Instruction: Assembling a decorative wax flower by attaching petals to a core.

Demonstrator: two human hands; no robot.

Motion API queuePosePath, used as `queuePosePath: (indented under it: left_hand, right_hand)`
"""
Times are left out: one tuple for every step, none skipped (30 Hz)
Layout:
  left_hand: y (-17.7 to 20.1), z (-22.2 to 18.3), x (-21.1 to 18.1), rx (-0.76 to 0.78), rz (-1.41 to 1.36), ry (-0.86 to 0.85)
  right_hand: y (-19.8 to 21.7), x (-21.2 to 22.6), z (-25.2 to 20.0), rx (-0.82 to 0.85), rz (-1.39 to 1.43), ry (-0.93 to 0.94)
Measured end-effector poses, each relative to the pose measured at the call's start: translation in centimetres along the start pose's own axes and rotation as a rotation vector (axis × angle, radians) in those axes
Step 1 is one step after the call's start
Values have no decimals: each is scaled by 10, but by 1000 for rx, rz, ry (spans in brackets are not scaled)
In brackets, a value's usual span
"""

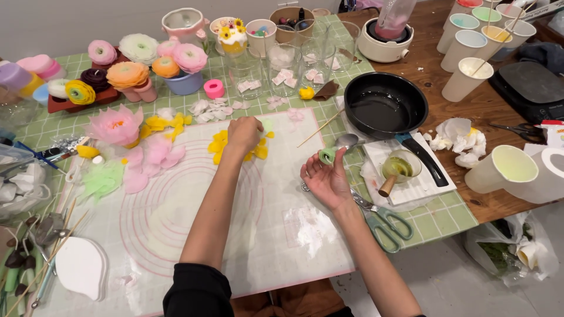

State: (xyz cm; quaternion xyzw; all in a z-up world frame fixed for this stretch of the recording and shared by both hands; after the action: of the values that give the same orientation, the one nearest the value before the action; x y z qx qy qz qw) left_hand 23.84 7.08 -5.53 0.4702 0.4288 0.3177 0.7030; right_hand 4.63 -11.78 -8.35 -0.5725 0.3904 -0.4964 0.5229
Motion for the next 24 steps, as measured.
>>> queuePosePath:
  left_hand:
    - [5,-4,-4,0,1,0]
    - [13,-8,-10,-11,0,-47]
    - [20,-12,-17,-22,-2,-93]
    - [20,-13,-16,-22,1,-92]
    - [19,-14,-12,11,-14,-49]
    - [17,-14,-10,44,-31,-9]
    - [19,-14,-9,44,-29,-11]
    - [21,-14,-12,28,-39,-61]
    - [23,-15,-15,12,-49,-111]
    - [22,-13,-15,12,-47,-114]
    - [18,-12,-15,42,-3,-108]
    - [14,-10,-15,71,41,-100]
    - [14,-10,-14,70,43,-102]
    - [17,-9,-16,25,12,-121]
    - [20,-8,-16,-20,-19,-141]
    - [17,-4,-17,-22,-19,-142]
    - [13,0,-13,-14,-96,-84]
    - [9,4,-8,-5,-173,-26]
    - [10,6,-9,-6,-173,-26]
    - [15,7,-10,-77,-258,-20]
    - [20,7,-10,-149,-344,-15]
    - [12,16,-6,-147,-345,-16]
    - [1,25,3,-126,-583,39]
    - [-12,33,11,-101,-821,97]
  right_hand:
    - [0,1,0,1,1,0]
    - [0,0,1,13,22,-11]
    - [-1,0,1,25,44,-23]
    - [-2,0,1,26,46,-23]
    - [-2,-1,1,22,57,-28]
    - [-3,0,1,18,67,-31]
    - [-4,0,1,20,68,-29]
    - [-5,0,-1,36,55,-29]
    - [-6,0,-2,53,41,-30]
    - [-7,1,-1,56,42,-28]
    - [-10,1,-1,65,47,-34]
    - [-12,0,-1,75,51,-42]
    - [-11,0,-1,77,52,-41]
    - [-11,0,0,70,53,-39]
    - [-10,1,0,62,55,-38]
    - [-10,1,0,64,54,-37]
    - [-10,1,0,68,58,-39]
    - [-10,1,0,72,61,-42]
    - [-10,1,0,73,61,-42]
    - [-8,2,0,67,63,-37]
    - [-7,2,0,61,65,-32]
    - [-8,2,0,60,65,-30]
    - [-7,3,0,30,52,-21]
    - [-5,2,0,0,41,-12]
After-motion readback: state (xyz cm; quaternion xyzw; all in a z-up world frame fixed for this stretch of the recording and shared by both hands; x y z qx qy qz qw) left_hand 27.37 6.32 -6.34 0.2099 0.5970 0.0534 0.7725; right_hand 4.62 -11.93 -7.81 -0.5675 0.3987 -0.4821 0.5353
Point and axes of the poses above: each hand's wrist, its own z-axis towards the middle knuckle, its own y-axis out of the back of the hand, x = y × z, the point moved 7 cm from there along z, towards the middle knuckle, and after that the axes turned 3 degrees about x, right-handed, at the moved point
